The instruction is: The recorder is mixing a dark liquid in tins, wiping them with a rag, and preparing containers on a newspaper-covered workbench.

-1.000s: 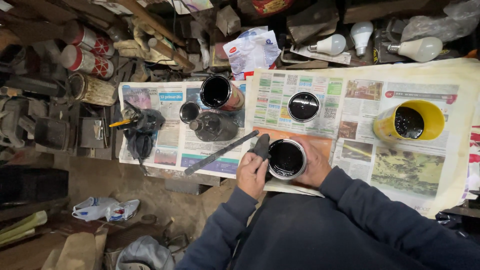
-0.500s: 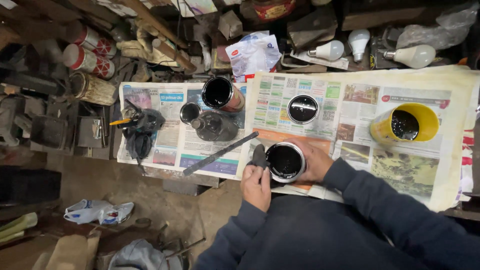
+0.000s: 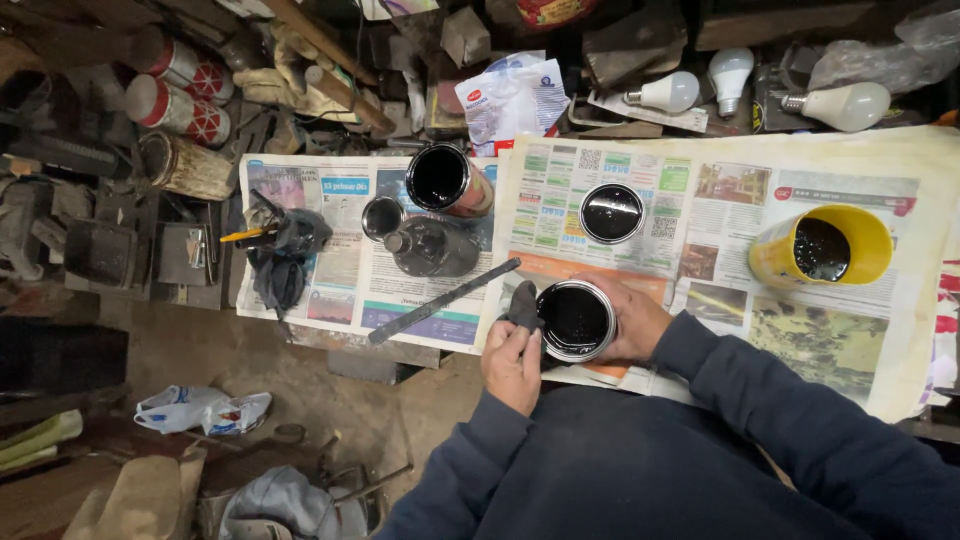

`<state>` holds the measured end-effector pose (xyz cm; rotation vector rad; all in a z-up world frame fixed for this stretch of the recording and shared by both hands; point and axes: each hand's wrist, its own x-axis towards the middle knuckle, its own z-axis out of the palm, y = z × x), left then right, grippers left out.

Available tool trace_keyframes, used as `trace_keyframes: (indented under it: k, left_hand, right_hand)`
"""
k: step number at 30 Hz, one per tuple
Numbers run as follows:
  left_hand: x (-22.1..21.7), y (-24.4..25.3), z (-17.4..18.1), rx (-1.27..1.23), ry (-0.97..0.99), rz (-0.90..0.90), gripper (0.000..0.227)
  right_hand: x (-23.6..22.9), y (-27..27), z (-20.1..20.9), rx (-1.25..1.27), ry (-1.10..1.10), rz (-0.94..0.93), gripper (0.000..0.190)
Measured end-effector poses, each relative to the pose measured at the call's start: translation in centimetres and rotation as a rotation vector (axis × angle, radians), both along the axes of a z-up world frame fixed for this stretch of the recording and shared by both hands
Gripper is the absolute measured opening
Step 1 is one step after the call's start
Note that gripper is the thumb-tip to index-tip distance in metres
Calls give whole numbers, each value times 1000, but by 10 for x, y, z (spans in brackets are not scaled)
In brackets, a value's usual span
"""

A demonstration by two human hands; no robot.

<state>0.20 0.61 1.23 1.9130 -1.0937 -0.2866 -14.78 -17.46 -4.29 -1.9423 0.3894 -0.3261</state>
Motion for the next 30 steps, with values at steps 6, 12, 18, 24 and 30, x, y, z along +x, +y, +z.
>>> trace_keyframes:
  k: [6, 12, 18, 24, 30]
  left_hand:
    - [7, -3, 9, -4, 0, -54, 8]
    - [14, -3, 8, 19, 10, -100, 9]
    - [22, -5, 7, 47, 49, -140, 8]
    - [22, -7, 15, 40, 47, -142, 7]
    - [-12, 5, 4, 5, 19, 53, 14]
  right_hand:
    - [2, -2, 11, 35, 94, 19, 117]
    - [3, -2, 10, 35, 87, 20, 116]
    - [3, -1, 12, 37, 52, 18, 114]
    - [3, -1, 11, 57, 33, 19, 111]
    - [15, -31, 36, -272, 216, 227, 113]
